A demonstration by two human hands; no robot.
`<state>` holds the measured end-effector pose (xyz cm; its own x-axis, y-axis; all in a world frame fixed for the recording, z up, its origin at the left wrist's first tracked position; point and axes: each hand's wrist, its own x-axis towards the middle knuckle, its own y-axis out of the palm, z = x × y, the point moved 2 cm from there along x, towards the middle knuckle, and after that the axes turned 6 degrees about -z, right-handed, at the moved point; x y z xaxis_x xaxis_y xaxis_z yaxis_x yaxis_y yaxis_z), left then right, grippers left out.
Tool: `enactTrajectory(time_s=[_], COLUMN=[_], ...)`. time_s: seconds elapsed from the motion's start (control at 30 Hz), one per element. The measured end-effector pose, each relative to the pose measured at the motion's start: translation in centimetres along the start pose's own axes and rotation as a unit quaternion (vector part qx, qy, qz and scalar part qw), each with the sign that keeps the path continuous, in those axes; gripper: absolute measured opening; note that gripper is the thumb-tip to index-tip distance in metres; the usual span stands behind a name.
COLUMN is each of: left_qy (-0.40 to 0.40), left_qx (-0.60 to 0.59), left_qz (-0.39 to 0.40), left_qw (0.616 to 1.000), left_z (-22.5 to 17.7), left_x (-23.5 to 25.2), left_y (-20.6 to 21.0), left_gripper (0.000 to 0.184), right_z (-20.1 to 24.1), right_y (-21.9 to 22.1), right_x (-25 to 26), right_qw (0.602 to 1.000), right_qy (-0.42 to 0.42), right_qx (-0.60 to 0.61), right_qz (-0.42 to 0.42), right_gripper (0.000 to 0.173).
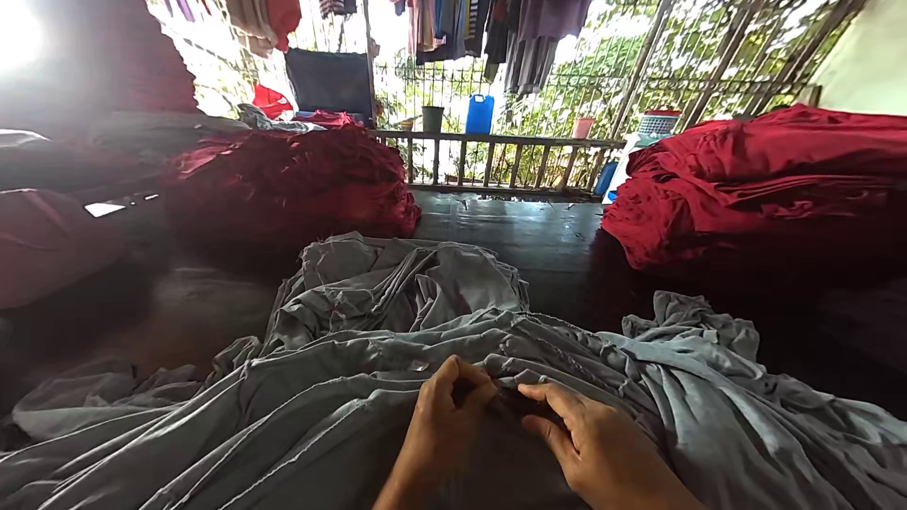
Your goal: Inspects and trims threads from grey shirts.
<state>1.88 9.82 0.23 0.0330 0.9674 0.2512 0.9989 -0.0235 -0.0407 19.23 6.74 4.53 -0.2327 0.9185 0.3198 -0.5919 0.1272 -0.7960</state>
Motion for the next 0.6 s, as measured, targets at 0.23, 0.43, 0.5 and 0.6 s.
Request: enactTrajectory(time_s=[0.23, 0.43, 0.5, 0.6], left_qy=[0.036, 0.05, 0.044, 0.042], left_qx=[-0.055, -0.058, -0.065, -0.122], left_qz=[-0.032, -0.04, -0.048, -0.034], left_qw=[0.997, 0.996, 0.996, 0.991], left_z=[0.6, 0.8, 0.7, 0.0], left_x=[-0.1, -0.1, 0.0, -0.7], left_y=[0.0, -0.1, -0.2, -1.3], left_gripper=[0.004, 0.004, 0.003, 0.006], right_z=[0.3, 0.8, 0.5, -1.4], right_y=[0.2, 0.7, 0.9, 1.6], right_x=[0.3, 0.5, 0.6, 0.5], right_qw=[1.0, 0.999, 1.0, 0.992], right_qy=[-0.016, -0.03, -0.012, 0.052], right_qx=[-0.011, -0.02, 0.006, 0.11], right_qz=[-0.017, -0.024, -0.024, -0.031], right_gripper=[0.027, 0.023, 0.022, 0.028])
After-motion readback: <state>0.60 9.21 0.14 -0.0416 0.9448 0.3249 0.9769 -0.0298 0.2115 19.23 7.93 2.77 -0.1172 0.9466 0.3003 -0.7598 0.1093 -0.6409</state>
